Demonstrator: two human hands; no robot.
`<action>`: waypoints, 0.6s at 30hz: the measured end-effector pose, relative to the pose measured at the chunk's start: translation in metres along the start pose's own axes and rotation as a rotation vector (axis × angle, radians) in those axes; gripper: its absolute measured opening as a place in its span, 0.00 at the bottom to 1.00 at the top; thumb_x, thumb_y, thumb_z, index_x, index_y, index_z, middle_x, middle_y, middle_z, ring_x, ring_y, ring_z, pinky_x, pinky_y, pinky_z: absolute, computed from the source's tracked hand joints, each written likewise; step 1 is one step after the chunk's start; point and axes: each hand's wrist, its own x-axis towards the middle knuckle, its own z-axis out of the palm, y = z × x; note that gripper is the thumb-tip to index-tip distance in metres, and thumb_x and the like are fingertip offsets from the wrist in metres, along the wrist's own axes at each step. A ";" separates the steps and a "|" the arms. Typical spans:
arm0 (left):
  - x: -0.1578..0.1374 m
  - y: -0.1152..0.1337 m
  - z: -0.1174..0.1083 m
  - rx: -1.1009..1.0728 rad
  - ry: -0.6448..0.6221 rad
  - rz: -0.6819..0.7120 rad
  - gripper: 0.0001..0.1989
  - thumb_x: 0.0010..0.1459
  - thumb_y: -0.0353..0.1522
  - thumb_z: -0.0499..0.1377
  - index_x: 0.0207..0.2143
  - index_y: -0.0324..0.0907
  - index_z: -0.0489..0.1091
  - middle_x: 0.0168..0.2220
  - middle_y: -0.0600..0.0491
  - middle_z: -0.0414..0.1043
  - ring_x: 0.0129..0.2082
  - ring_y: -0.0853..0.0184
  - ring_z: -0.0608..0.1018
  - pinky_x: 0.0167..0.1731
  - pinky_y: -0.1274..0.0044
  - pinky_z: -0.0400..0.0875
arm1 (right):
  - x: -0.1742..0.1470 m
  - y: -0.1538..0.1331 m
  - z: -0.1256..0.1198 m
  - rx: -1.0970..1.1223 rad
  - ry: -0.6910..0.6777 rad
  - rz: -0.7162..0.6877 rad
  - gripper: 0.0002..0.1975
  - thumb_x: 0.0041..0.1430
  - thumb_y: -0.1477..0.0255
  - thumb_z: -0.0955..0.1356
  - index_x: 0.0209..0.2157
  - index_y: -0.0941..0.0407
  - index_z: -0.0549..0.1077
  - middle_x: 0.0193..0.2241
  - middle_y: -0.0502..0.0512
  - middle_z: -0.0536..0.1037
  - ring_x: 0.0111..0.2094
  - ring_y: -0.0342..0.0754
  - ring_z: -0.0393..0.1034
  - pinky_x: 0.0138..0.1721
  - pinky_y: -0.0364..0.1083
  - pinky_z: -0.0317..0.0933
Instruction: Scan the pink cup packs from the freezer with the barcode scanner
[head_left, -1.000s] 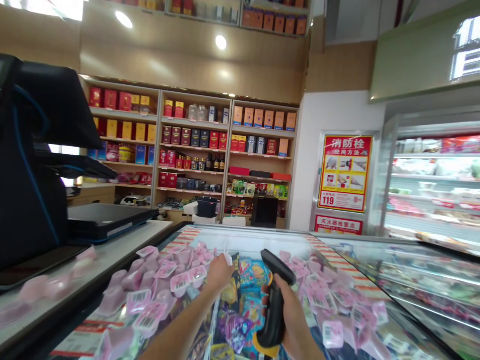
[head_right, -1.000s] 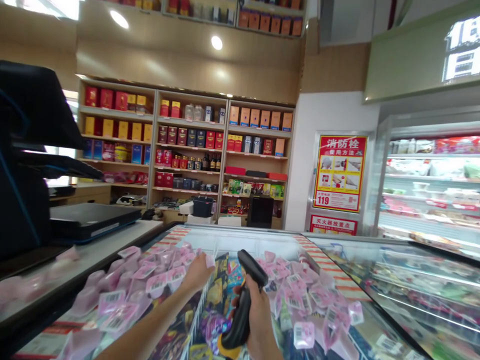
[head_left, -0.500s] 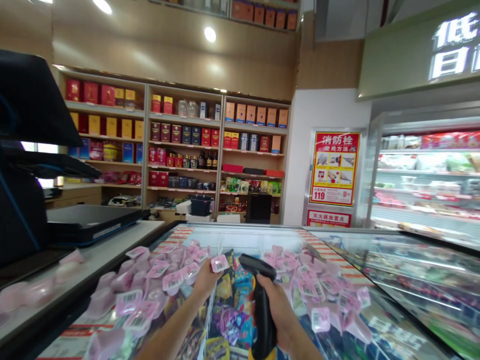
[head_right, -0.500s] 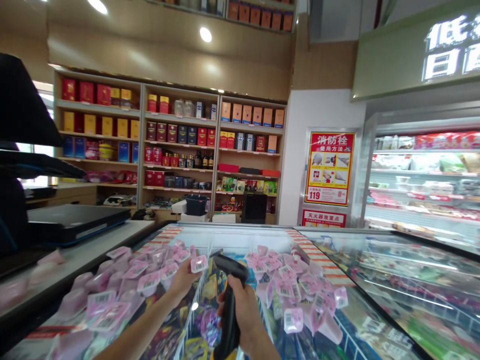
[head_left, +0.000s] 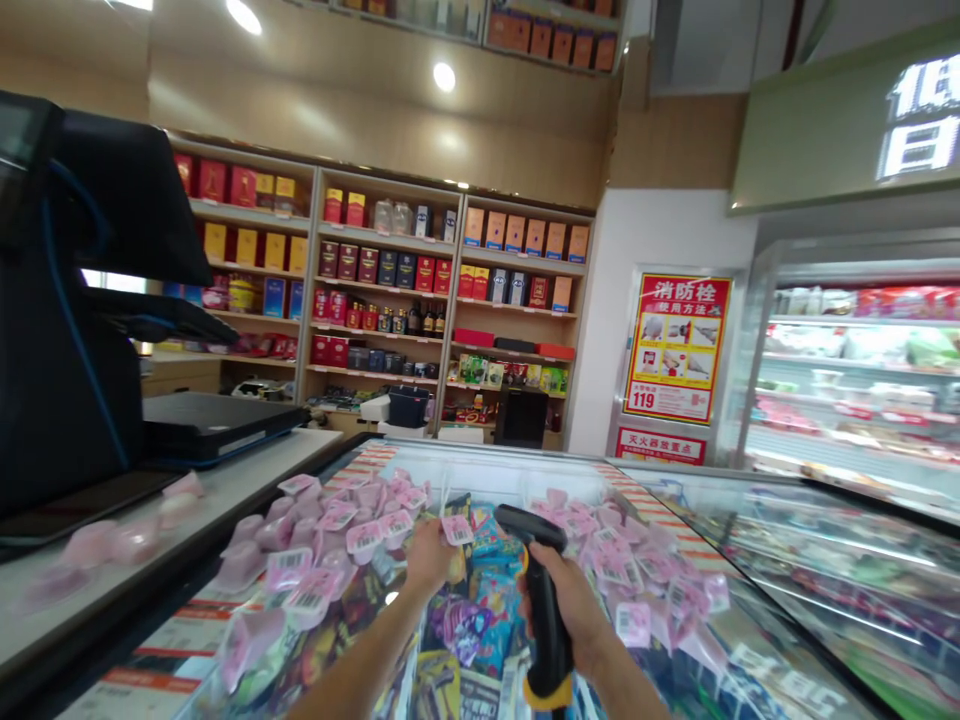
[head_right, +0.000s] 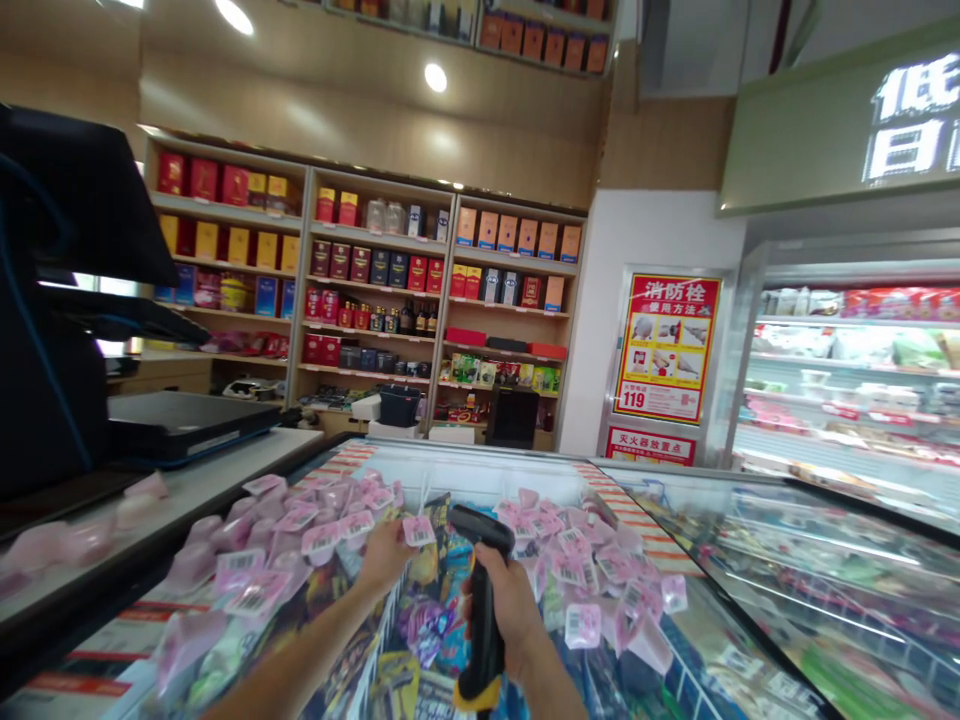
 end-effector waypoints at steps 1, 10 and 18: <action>-0.002 0.002 0.001 -0.002 -0.010 0.014 0.11 0.52 0.35 0.52 0.35 0.37 0.66 0.36 0.52 0.68 0.37 0.68 0.71 0.38 0.69 0.65 | 0.000 -0.001 -0.006 0.008 0.029 -0.028 0.18 0.46 0.58 0.62 0.19 0.61 0.65 0.08 0.49 0.66 0.09 0.40 0.59 0.10 0.39 0.54; -0.022 0.041 0.021 -0.005 -0.071 0.051 0.17 0.49 0.26 0.52 0.44 0.37 0.61 0.39 0.48 0.68 0.40 0.66 0.71 0.38 0.76 0.63 | 0.003 -0.027 -0.087 0.054 0.370 -0.222 0.16 0.39 0.61 0.68 0.23 0.60 0.65 0.12 0.47 0.69 0.12 0.40 0.62 0.12 0.40 0.57; -0.035 0.089 0.050 -0.068 -0.186 0.104 0.17 0.52 0.32 0.51 0.45 0.37 0.60 0.45 0.48 0.65 0.43 0.65 0.68 0.43 0.69 0.60 | 0.004 -0.021 -0.114 0.132 0.444 -0.194 0.16 0.37 0.62 0.69 0.24 0.59 0.64 0.13 0.47 0.70 0.12 0.41 0.62 0.13 0.40 0.57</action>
